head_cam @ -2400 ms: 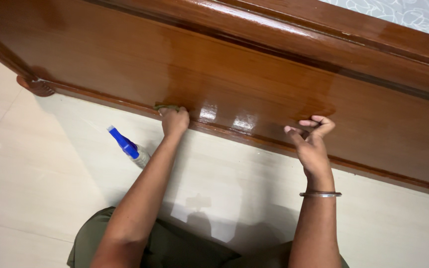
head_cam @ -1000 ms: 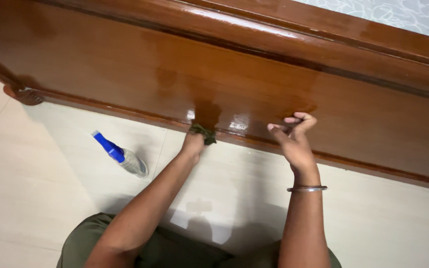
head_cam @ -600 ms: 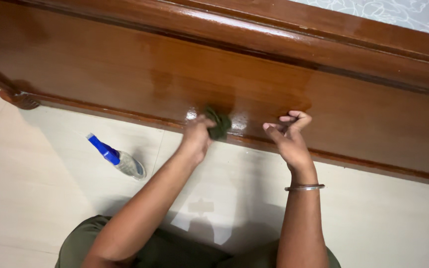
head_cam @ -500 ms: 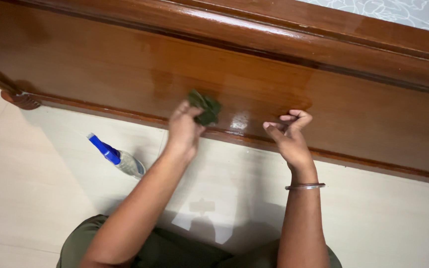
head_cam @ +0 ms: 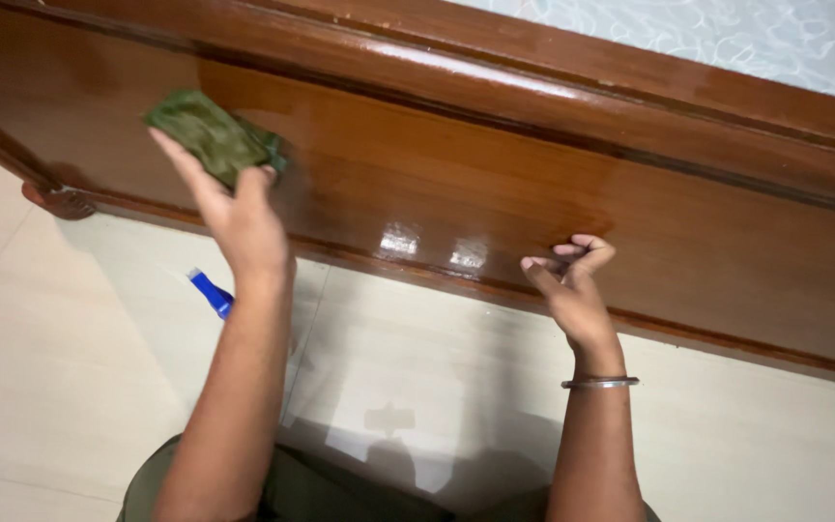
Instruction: The person cleans the wooden bed frame by spraying a cleaning solution and wiping with a green cloth. They repeatedly spray and wipe along the lower edge and side panels of the frame while sitting on the floor.
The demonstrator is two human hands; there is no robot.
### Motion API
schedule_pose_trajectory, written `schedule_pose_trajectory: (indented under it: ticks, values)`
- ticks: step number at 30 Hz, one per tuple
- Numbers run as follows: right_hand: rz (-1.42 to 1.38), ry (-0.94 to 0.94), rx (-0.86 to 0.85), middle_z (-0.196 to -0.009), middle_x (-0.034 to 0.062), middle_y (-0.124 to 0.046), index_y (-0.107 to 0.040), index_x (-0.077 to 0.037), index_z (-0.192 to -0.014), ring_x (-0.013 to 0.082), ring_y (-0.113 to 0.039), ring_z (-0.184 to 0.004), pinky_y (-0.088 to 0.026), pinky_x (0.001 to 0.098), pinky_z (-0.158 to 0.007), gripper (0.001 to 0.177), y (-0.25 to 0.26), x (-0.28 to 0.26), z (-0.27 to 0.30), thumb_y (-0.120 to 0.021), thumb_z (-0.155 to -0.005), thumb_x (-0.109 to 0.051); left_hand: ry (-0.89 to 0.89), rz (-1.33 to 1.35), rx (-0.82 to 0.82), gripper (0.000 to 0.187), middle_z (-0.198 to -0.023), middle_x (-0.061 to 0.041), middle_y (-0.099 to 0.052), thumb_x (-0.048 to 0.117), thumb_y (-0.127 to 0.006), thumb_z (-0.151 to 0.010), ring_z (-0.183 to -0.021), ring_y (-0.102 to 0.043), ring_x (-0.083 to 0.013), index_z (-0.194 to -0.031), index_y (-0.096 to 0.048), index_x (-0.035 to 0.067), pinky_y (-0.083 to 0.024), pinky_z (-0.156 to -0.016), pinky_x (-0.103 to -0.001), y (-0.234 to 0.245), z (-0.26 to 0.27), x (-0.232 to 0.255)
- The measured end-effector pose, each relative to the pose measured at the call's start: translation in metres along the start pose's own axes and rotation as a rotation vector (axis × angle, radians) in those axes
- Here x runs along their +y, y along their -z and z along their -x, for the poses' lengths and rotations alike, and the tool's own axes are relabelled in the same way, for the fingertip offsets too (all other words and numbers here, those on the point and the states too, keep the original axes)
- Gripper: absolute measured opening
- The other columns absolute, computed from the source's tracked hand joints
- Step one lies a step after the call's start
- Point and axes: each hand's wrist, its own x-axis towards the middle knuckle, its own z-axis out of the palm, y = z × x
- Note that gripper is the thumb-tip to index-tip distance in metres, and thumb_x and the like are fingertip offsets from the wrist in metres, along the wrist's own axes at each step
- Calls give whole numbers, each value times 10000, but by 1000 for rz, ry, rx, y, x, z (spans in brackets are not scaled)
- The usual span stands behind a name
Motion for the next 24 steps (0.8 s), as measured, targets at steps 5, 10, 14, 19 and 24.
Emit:
schedule_pose_trajectory:
  ticks: [5, 10, 14, 19, 24]
  values:
    - [38, 30, 8, -1239, 114, -362, -179, -111, -1292, 195, -613, -1124, -531, 337, -982, 648, 0, 4, -1, -712, -928, -54, -311, -548, 8, 1059, -1714, -151, 176, -176, -512, -915, -1632, 47, -349, -1607, 209, 173, -105, -1369, -438, 22, -6, -28]
    - [48, -18, 19, -1232, 101, -366, -185, -124, -1295, 180, -613, -1125, -529, 336, -976, 645, -1, 1, 1, -711, -926, -66, -4, -780, -321, 1240, -1642, -249, 303, 15, -728, -776, -1549, 90, -437, -1592, 205, 77, -311, -1195, -487, -7, -5, -33]
    - [51, 36, 6, -1236, 104, -348, -184, -115, -1297, 188, -609, -1124, -519, 336, -998, 649, -1, 2, 1, -716, -931, -58, -311, -939, -471, 1200, -1642, -283, 262, -12, -711, -781, -1547, 112, -551, -1616, 151, 9, -293, -1275, -525, -25, 15, -35]
    - [67, 52, 3, -1241, 106, -352, -179, -109, -1285, 192, -612, -1126, -521, 335, -992, 647, 0, 2, 2, -715, -928, -51, -433, -1237, -436, 1181, -1656, -304, 181, 74, -763, -778, -1566, 18, -540, -1614, 64, -41, -254, -1314, -545, -21, 18, -51]
    - [71, 33, 1, -1240, 105, -346, -181, -115, -1293, 199, -615, -1133, -521, 339, -993, 644, 0, 2, 2, -707, -927, -47, -258, -1085, -256, 1171, -1572, -444, 217, 58, -735, -802, -1525, 78, -599, -1509, 162, -202, -114, -1315, -537, -3, 13, -94]
